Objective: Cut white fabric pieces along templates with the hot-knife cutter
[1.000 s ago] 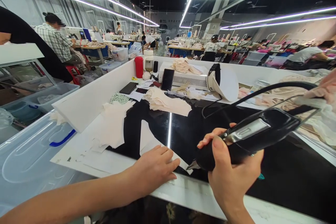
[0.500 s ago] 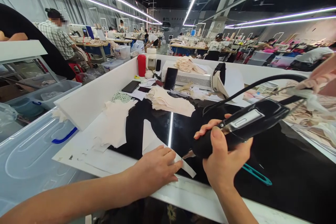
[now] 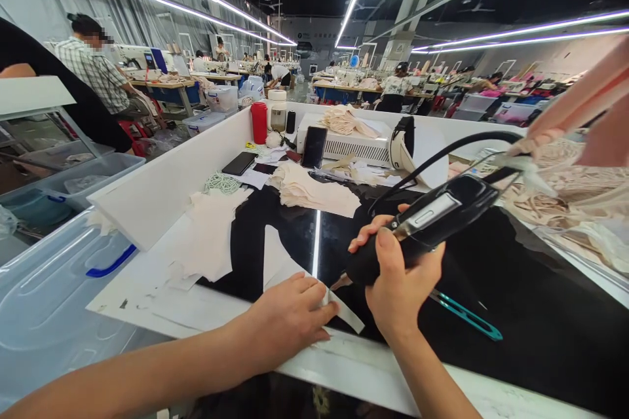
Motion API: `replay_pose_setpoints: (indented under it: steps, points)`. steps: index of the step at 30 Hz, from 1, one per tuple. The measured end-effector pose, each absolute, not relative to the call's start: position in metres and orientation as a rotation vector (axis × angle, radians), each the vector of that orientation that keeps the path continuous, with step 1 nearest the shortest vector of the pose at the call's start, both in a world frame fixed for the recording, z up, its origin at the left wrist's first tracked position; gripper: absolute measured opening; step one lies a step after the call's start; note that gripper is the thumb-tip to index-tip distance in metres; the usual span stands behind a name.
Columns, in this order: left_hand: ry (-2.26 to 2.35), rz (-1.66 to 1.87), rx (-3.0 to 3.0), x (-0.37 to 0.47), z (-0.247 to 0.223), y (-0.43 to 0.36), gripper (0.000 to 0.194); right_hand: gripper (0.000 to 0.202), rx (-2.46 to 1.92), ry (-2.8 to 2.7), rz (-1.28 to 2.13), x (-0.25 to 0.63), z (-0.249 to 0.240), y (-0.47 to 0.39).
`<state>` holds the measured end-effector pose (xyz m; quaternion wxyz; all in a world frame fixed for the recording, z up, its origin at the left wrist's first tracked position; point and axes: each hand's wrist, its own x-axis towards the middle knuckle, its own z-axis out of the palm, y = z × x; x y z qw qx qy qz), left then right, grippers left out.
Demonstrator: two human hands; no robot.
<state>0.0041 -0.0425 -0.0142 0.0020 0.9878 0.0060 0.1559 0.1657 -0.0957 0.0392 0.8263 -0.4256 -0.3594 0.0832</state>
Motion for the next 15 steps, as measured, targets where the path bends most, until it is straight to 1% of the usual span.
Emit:
replay_pose_setpoints:
  steps: [6, 12, 15]
  points:
    - [0.015, 0.543, 3.047, 0.002, -0.012, -0.038, 0.028, 0.027, -0.959, -0.761, 0.148, 0.163, 0.037, -0.094]
    - [0.099, 0.515, 2.832, -0.011, -0.005, -0.034, 0.037, 0.041, -0.969, -0.729, 0.152, 0.154, 0.042, -0.103]
    - [0.19, 0.479, 2.761, -0.016, -0.002, -0.037, 0.036, 0.043, -0.989, -0.731, 0.132, 0.151, 0.042, -0.108]
